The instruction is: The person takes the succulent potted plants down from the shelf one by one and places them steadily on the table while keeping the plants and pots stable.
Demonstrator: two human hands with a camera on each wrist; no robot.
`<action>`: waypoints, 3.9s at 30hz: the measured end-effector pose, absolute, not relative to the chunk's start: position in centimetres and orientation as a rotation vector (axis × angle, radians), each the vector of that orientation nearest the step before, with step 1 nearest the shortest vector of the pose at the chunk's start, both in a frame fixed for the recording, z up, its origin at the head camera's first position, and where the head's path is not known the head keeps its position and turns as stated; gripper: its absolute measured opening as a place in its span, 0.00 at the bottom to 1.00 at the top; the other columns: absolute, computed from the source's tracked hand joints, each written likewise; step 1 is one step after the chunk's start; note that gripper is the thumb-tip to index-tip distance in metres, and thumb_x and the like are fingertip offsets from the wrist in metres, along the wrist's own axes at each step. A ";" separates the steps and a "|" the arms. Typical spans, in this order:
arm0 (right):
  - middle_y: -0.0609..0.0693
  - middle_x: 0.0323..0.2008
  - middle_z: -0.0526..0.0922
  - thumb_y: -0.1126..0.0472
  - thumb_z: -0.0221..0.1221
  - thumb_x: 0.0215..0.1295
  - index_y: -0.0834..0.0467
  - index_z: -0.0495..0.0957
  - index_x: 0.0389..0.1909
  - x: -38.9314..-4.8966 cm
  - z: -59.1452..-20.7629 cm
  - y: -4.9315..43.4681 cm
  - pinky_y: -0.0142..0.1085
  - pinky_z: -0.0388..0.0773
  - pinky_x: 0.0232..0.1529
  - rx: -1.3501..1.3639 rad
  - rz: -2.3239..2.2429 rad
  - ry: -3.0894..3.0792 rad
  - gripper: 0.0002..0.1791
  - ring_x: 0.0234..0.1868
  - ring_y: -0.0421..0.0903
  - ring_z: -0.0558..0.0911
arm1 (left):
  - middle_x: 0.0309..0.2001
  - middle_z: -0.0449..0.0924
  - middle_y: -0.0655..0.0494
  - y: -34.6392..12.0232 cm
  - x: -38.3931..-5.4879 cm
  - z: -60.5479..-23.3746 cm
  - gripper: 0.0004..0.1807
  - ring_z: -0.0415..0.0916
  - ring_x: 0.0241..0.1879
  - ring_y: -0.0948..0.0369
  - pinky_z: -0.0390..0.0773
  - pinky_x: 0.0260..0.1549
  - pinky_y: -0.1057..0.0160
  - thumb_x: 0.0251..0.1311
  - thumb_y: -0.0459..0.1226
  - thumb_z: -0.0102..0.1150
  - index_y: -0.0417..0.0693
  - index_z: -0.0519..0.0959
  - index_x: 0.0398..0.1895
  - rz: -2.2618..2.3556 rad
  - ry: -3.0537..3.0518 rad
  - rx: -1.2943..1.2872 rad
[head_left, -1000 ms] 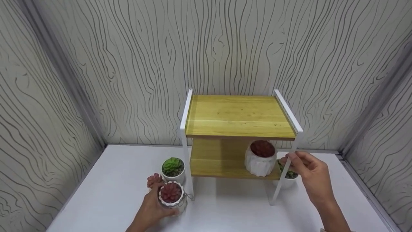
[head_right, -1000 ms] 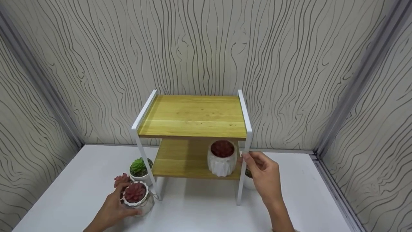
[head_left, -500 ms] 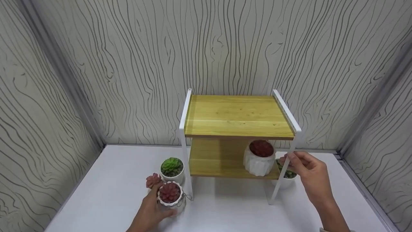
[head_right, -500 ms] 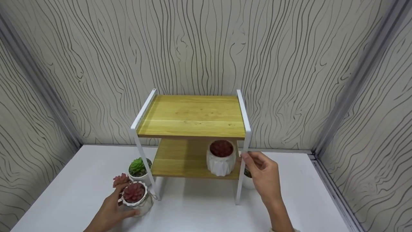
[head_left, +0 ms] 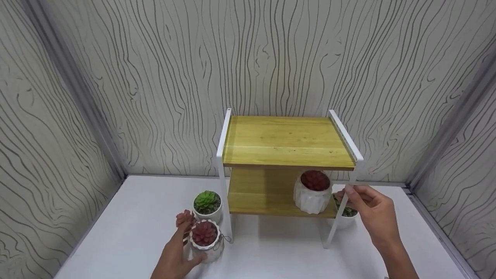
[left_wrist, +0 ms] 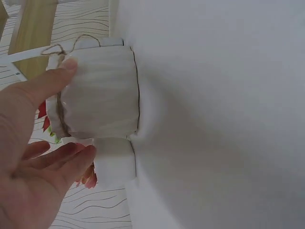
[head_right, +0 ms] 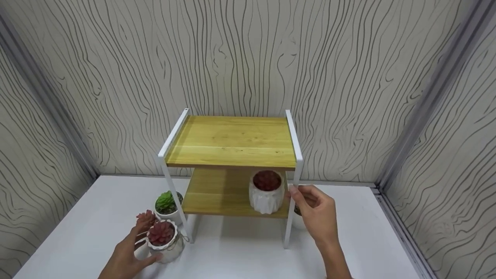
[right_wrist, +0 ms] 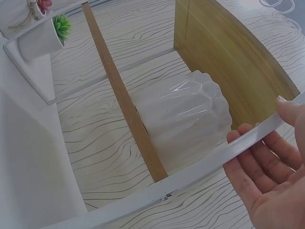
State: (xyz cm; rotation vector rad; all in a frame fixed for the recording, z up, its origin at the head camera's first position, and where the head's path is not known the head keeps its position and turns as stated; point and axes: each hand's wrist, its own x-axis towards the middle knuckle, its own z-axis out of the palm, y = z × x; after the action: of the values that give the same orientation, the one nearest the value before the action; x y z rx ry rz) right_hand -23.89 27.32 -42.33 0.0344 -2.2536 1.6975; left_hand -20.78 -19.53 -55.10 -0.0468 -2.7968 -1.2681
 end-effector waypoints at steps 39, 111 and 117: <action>0.35 0.52 0.82 0.59 0.67 0.72 0.58 0.73 0.65 -19.3 -40.7 26.1 0.17 0.79 0.55 -0.078 1.504 -2.215 0.25 0.55 0.28 0.82 | 0.54 0.84 0.49 -16.0 -21.5 -48.4 0.26 0.85 0.57 0.47 0.88 0.55 0.55 0.60 0.41 0.77 0.48 0.81 0.60 -1.470 -2.384 -0.137; 0.70 0.74 0.70 0.50 0.81 0.53 0.67 0.64 0.77 -20.0 -43.8 11.2 0.63 0.71 0.72 -0.450 1.259 -1.967 0.56 0.76 0.67 0.70 | 0.45 0.90 0.53 -10.8 -24.7 -44.9 0.13 0.87 0.51 0.62 0.85 0.53 0.65 0.73 0.48 0.64 0.51 0.86 0.52 -1.749 -2.097 -0.018; 0.72 0.77 0.64 0.51 0.82 0.51 0.70 0.57 0.79 -20.9 -44.4 10.3 0.63 0.65 0.76 -0.508 1.279 -1.919 0.62 0.79 0.69 0.64 | 0.41 0.89 0.53 -10.6 -24.7 -44.8 0.12 0.87 0.48 0.59 0.83 0.48 0.68 0.74 0.46 0.63 0.50 0.86 0.50 -1.753 -2.085 -0.041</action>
State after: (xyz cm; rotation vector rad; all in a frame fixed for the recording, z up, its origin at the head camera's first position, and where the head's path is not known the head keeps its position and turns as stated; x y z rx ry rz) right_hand -20.94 10.30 -44.43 -0.5082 -1.9193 1.2791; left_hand -24.65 -10.63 -44.77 -0.0409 -2.0850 -1.7533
